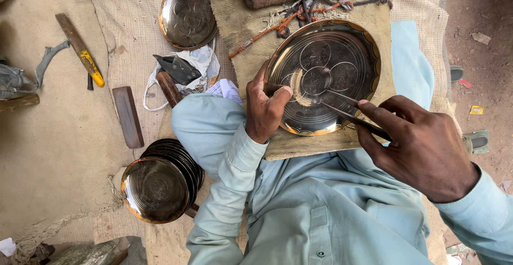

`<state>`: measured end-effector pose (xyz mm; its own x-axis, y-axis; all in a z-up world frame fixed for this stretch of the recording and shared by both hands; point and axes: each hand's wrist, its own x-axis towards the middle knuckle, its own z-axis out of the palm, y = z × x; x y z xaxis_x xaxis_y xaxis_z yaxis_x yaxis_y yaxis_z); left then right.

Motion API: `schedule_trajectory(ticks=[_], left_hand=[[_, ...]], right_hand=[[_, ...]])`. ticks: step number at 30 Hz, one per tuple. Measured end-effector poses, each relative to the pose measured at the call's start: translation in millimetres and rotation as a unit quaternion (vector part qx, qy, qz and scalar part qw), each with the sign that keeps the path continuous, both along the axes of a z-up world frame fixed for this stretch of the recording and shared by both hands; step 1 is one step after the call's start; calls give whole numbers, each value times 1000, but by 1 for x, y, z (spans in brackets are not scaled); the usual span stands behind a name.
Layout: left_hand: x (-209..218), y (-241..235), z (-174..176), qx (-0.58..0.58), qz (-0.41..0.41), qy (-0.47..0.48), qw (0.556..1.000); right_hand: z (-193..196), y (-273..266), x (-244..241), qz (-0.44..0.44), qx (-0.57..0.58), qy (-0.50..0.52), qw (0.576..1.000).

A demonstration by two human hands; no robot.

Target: The person sits on the ground and uses a metal engraving tool to carve circular patterns into the surface of a brass plate. They periodically rotate the plate and sharpen the tool on a rectangular sharpening stone before continuing the engraving.

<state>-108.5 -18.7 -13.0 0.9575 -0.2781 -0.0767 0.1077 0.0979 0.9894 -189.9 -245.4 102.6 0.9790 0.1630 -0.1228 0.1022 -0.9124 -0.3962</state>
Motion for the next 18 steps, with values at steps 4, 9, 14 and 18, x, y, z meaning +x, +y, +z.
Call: schedule_trajectory(ticks=[4, 9, 14, 18], left_hand=[[-1, 0, -2, -12, 0, 3, 1000], [1, 0, -4, 8, -1, -9, 1000], [0, 0, -5, -9, -4, -11, 1000], [0, 0, -5, -19, -9, -14, 1000]], right_hand=[[1, 1, -3, 2, -2, 6, 1000], [1, 1, -3, 6, 6, 3, 1000], [1, 2, -3, 9, 5, 0, 1000], [2, 4, -2, 10, -3, -9, 1000]])
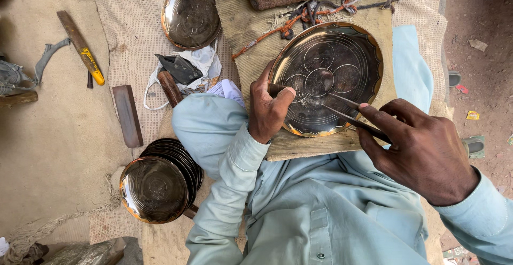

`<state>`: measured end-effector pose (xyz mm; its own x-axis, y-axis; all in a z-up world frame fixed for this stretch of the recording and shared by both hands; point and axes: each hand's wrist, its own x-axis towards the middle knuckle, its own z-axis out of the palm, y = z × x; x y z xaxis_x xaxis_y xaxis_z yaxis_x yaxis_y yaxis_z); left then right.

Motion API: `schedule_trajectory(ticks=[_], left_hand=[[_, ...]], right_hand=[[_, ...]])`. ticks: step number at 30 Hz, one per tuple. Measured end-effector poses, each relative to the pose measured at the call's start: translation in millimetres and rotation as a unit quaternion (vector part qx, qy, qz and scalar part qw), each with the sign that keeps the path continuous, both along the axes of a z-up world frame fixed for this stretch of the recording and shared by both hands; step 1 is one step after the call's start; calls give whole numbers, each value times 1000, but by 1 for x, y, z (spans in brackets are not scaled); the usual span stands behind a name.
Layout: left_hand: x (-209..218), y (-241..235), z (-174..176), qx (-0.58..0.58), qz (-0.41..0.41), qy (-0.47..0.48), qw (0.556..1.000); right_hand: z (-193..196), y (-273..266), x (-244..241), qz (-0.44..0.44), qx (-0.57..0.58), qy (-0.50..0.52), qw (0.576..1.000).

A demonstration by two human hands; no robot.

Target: The person sits on the ground and uses a metal engraving tool to carve circular patterns into the surface of a brass plate. They periodically rotate the plate and sharpen the tool on a rectangular sharpening stone before continuing the engraving.

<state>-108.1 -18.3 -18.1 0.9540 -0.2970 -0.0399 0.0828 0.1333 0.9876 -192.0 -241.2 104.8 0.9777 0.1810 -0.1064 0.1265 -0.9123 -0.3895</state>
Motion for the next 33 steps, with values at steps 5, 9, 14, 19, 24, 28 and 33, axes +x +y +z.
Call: schedule_trajectory(ticks=[5, 9, 14, 19, 24, 28, 33], left_hand=[[0, 0, 0, 1, -2, -3, 1000], [0, 1, 1, -12, -8, -17, 1000], [0, 1, 2, 10, -10, 0, 1000], [-1, 2, 4, 0, -13, -70, 997], [0, 0, 7, 72, -10, 40, 997], [0, 3, 9, 30, -4, -76, 997], [1, 0, 9, 19, -8, -70, 997]], right_hand=[[0, 1, 1, -2, -18, 9, 1000], [1, 1, 3, -5, -30, 30, 999], [4, 3, 7, 9, -41, 12, 999], [8, 4, 15, 54, -117, 12, 992], [12, 5, 18, 86, -117, 6, 989], [12, 8, 15, 45, -91, 37, 994], [8, 5, 9, 27, -71, 27, 997]])
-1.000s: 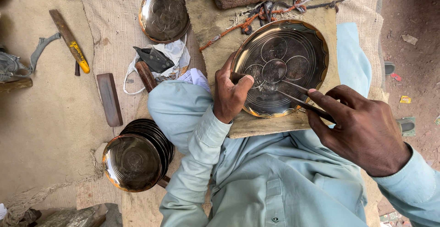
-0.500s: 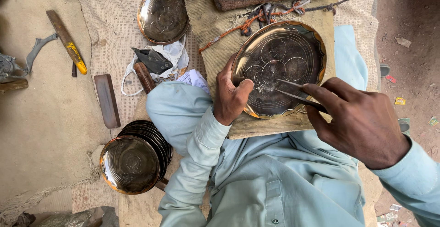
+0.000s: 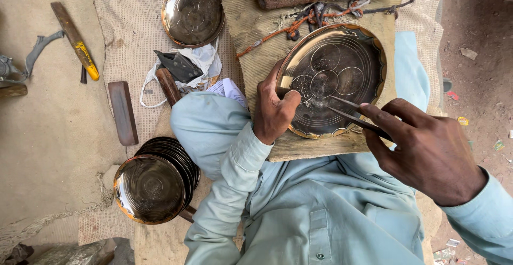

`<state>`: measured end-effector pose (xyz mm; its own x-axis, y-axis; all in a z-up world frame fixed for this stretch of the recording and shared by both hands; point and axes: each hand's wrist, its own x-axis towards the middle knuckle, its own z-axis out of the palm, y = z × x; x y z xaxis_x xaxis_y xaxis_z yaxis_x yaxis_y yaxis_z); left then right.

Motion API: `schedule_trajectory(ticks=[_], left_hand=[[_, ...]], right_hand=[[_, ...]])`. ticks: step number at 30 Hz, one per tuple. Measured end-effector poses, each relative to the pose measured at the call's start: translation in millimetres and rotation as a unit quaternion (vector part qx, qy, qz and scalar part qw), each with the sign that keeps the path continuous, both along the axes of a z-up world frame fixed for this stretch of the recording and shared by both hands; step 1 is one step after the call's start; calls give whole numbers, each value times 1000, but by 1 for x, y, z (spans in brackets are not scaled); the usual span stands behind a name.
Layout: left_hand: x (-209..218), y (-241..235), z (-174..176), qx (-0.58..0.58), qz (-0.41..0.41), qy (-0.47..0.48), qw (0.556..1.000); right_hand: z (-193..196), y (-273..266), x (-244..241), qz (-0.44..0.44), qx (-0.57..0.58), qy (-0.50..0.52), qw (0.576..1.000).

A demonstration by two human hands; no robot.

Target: The person sits on the ground and uses a metal engraving tool to carve circular patterns into the surface of a brass plate. They periodically rotate the plate and sharpen the tool on a rectangular sharpening stone before continuing the engraving.

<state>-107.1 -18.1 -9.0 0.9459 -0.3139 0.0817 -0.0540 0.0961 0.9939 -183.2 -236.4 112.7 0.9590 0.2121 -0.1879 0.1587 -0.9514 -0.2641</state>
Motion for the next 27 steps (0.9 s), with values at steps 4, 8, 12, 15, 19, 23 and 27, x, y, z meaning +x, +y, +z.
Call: schedule_trajectory(ticks=[4, 8, 12, 15, 19, 23, 27], left_hand=[[0, 0, 0, 24, 3, 61, 998], [0, -1, -1, -9, -1, 13, 1000], [-1, 0, -1, -33, -5, -2, 999], [-2, -2, 0, -34, -3, -3, 999], [-2, 0, 2, -39, 0, -4, 999], [-3, -1, 1, -54, -7, 9, 998], [-3, 0, 3, -41, -2, -2, 999]], right_hand=[[-5, -3, -2, 4, -23, 11, 1000], [-5, -4, -4, 44, -73, 15, 996], [1, 7, 0, 192, -32, -75, 978], [9, 21, 10, 106, -119, 133, 978], [25, 40, 34, 62, -153, 175, 971], [35, 57, 44, 72, -169, 192, 964], [41, 71, 52, 65, -135, 169, 974]])
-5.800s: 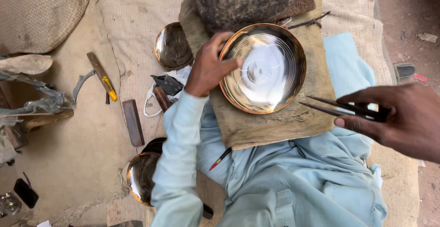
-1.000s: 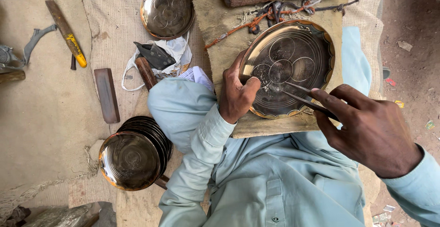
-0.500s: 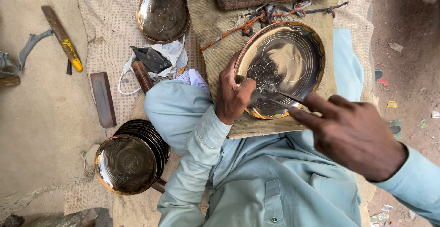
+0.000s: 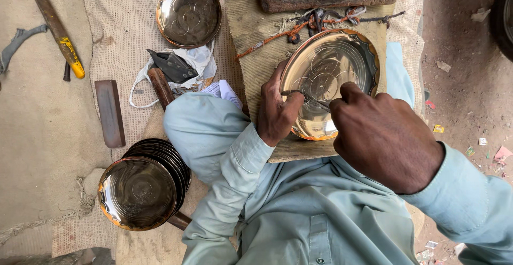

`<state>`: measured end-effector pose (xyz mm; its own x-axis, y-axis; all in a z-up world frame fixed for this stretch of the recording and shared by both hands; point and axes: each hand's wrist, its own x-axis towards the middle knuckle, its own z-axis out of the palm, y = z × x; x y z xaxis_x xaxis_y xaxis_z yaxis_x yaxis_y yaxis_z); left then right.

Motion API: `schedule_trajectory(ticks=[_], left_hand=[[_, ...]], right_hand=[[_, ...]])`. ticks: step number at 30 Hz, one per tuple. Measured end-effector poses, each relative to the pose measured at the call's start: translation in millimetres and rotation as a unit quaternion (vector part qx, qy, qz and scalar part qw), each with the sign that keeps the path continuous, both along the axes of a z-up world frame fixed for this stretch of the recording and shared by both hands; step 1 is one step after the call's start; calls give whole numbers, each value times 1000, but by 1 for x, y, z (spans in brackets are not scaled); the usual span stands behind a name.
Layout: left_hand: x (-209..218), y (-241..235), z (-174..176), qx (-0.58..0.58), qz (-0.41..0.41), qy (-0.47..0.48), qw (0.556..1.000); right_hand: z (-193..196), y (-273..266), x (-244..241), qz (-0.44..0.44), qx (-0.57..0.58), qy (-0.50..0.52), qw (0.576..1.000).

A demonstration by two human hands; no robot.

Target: The person sits on the ground and uses a metal engraving tool to carve circular patterns into the surface of a brass plate. They periodically rotate the plate and sharpen the tool on a rectangular sharpening stone before continuing the engraving.

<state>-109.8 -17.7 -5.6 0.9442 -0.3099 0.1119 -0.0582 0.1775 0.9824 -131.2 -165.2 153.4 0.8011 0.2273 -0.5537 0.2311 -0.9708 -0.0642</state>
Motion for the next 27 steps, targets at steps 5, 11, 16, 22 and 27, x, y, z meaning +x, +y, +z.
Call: schedule_trajectory(ticks=[5, 11, 16, 22, 27], left_hand=[[0, -1, 1, -8, 6, 11, 1000], [0, -1, -1, -11, 4, 17, 1000], [0, 0, -1, -17, 4, 10, 1000], [-1, 0, -1, -40, 0, 18, 999], [-1, 0, -4, 9, 15, 11, 1000]], right_hand=[[4, 14, 9, 20, -14, 18, 1000], [7, 17, 13, -26, -24, 40, 999], [-5, 17, 4, 15, -21, 18, 1000], [-24, 18, -38, 205, -49, -76, 975], [-40, -30, -52, 413, -99, -172, 889]])
